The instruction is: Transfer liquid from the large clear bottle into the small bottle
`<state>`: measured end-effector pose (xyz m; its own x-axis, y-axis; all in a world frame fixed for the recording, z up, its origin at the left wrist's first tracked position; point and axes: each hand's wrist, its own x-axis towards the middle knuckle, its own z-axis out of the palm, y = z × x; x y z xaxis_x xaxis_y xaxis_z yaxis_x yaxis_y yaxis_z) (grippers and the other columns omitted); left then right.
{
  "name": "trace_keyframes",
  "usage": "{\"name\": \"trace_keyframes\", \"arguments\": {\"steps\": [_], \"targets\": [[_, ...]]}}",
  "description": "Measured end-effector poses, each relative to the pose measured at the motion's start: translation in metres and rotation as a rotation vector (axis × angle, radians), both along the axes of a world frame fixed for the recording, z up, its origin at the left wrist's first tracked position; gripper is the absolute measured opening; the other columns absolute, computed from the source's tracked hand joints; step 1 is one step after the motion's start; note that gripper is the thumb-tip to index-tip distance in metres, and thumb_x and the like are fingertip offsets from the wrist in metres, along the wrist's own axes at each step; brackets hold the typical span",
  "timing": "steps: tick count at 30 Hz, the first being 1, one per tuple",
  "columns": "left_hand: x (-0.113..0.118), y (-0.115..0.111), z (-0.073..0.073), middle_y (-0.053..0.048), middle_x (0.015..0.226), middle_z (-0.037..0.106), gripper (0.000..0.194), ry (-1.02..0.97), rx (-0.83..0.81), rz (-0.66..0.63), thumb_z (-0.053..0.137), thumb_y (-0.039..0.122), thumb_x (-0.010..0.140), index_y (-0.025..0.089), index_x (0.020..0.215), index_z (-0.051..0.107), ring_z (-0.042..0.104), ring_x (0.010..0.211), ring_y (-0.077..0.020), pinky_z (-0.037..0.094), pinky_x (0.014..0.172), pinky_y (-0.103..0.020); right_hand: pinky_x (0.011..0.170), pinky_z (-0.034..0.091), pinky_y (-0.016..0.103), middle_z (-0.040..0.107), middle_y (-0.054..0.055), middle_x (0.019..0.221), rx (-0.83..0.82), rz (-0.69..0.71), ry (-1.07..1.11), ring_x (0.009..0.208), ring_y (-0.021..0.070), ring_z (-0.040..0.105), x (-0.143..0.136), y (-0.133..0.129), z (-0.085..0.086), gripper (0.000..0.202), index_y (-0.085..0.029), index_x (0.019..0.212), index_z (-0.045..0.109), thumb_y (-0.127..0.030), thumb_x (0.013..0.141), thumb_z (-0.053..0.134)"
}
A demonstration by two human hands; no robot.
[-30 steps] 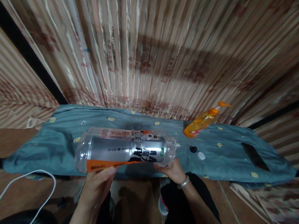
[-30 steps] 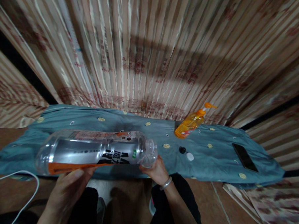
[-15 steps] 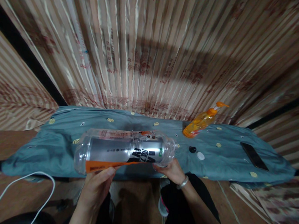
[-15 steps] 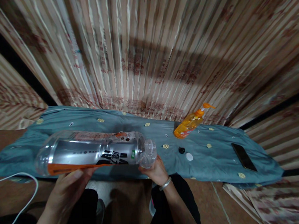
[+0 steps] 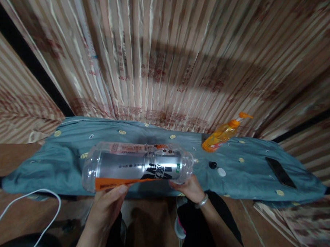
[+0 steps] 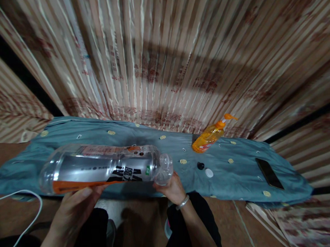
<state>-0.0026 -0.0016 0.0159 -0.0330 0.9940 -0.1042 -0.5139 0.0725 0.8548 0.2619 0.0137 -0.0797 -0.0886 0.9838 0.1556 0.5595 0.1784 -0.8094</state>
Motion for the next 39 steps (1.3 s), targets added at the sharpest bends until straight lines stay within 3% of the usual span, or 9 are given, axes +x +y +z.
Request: {"name": "trace_keyframes", "arguments": {"steps": [5, 16, 20, 26, 33, 39], "targets": [[-0.0003, 0.0002, -0.0012, -0.001, 0.068, 0.078, 0.04, 0.0, -0.001, 0.0, 0.088, 0.035, 0.055, 0.02, 0.09, 0.079, 0.073, 0.071, -0.0238, 0.06, 0.068, -0.029, 0.074, 0.057, 0.037, 0.077, 0.007, 0.084, 0.0, 0.009, 0.039, 0.075, 0.0243, 0.07, 0.001, 0.0003, -0.0023, 0.018, -0.016, 0.085, 0.076, -0.03, 0.073, 0.075], [0.0007, -0.0018, 0.0003, -0.003, 0.073, 0.079, 0.046, -0.006, -0.025, 0.032, 0.087, 0.034, 0.055, 0.021, 0.099, 0.077, 0.074, 0.08, -0.0294, 0.059, 0.078, -0.039, 0.075, 0.056, 0.037, 0.077, 0.006, 0.083, -0.023, 0.011, 0.037, 0.076, 0.0247, 0.07, 0.0014, -0.0001, -0.0029, 0.019, -0.017, 0.084, 0.077, -0.031, 0.072, 0.075], [-0.0008, 0.0002, -0.003, -0.005, 0.073, 0.079, 0.041, 0.022, -0.004, -0.008, 0.087, 0.036, 0.057, 0.02, 0.094, 0.078, 0.074, 0.084, -0.0311, 0.06, 0.076, -0.037, 0.075, 0.056, 0.039, 0.077, 0.007, 0.085, -0.024, 0.013, 0.007, 0.076, 0.0258, 0.07, 0.0005, 0.0002, 0.0011, 0.018, -0.016, 0.083, 0.077, -0.031, 0.072, 0.075], [0.0009, -0.0009, -0.0019, -0.003, 0.08, 0.08, 0.05, 0.008, -0.005, 0.008, 0.085, 0.035, 0.058, 0.022, 0.105, 0.075, 0.073, 0.088, -0.0289, 0.058, 0.08, -0.036, 0.075, 0.056, 0.039, 0.077, 0.007, 0.085, -0.033, 0.013, 0.014, 0.076, 0.0254, 0.07, 0.0009, 0.0, 0.0011, 0.02, -0.016, 0.084, 0.076, -0.032, 0.073, 0.074], [0.0031, -0.002, 0.0005, -0.003, 0.081, 0.08, 0.043, 0.005, -0.02, 0.053, 0.085, 0.033, 0.058, 0.023, 0.098, 0.076, 0.073, 0.089, -0.0303, 0.06, 0.076, -0.038, 0.075, 0.056, 0.039, 0.077, 0.007, 0.085, -0.017, 0.005, 0.023, 0.075, 0.0254, 0.07, 0.0007, 0.0, 0.0006, 0.018, -0.016, 0.082, 0.077, -0.032, 0.072, 0.074], [-0.0011, -0.0004, -0.0034, -0.005, 0.079, 0.08, 0.041, 0.015, 0.001, -0.004, 0.086, 0.035, 0.057, 0.022, 0.095, 0.077, 0.074, 0.088, -0.0296, 0.06, 0.074, -0.034, 0.077, 0.056, 0.041, 0.077, 0.008, 0.087, -0.014, 0.001, 0.019, 0.077, 0.0267, 0.07, 0.0016, -0.0004, -0.0003, 0.02, -0.017, 0.085, 0.077, -0.033, 0.073, 0.074]]}}
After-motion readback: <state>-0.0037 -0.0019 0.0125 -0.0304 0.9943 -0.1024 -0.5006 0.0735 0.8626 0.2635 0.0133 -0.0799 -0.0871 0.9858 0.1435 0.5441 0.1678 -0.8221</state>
